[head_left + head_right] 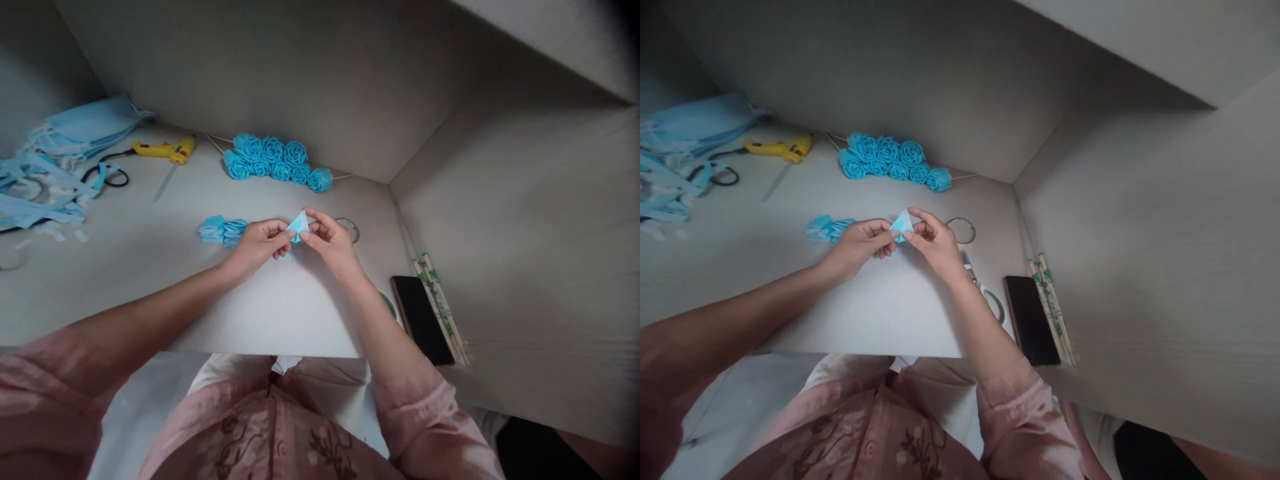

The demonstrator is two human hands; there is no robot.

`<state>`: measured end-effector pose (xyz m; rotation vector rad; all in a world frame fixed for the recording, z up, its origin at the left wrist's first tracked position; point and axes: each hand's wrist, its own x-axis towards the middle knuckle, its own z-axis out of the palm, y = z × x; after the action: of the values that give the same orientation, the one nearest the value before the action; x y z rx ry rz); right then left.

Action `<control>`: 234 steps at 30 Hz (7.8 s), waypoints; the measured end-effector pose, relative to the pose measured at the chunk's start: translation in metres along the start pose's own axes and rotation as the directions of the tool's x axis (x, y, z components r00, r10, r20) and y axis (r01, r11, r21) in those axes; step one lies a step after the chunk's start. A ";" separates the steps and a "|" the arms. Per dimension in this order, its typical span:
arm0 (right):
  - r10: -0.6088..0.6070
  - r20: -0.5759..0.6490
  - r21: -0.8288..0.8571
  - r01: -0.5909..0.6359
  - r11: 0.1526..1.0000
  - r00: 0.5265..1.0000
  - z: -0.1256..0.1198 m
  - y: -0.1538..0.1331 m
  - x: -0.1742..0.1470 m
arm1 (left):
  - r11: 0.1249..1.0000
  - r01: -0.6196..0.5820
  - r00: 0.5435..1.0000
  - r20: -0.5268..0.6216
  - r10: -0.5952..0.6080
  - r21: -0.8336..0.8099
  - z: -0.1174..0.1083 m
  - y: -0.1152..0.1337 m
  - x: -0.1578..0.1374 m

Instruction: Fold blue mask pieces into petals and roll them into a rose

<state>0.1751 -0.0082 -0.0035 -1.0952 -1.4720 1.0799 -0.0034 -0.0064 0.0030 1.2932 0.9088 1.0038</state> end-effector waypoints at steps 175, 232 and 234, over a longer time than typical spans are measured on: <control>0.100 -0.052 0.035 -0.099 0.995 0.994 0.005 -0.005 -0.002 | 1.000 -0.013 0.999 0.034 0.012 0.017 0.002 -0.001 -0.002; -0.062 -0.077 -0.112 0.053 0.992 0.995 0.001 0.001 -0.001 | 1.000 -0.028 0.999 0.040 0.028 0.010 0.000 -0.003 0.001; -0.098 -0.168 -0.082 0.085 0.993 0.981 -0.009 -0.003 0.004 | 1.000 -0.025 0.999 0.028 0.024 0.013 0.000 -0.004 0.002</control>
<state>0.1833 -0.0040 0.0019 -1.1317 -1.4196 0.8509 -0.0027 -0.0046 -0.0012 1.3294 0.8821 0.9982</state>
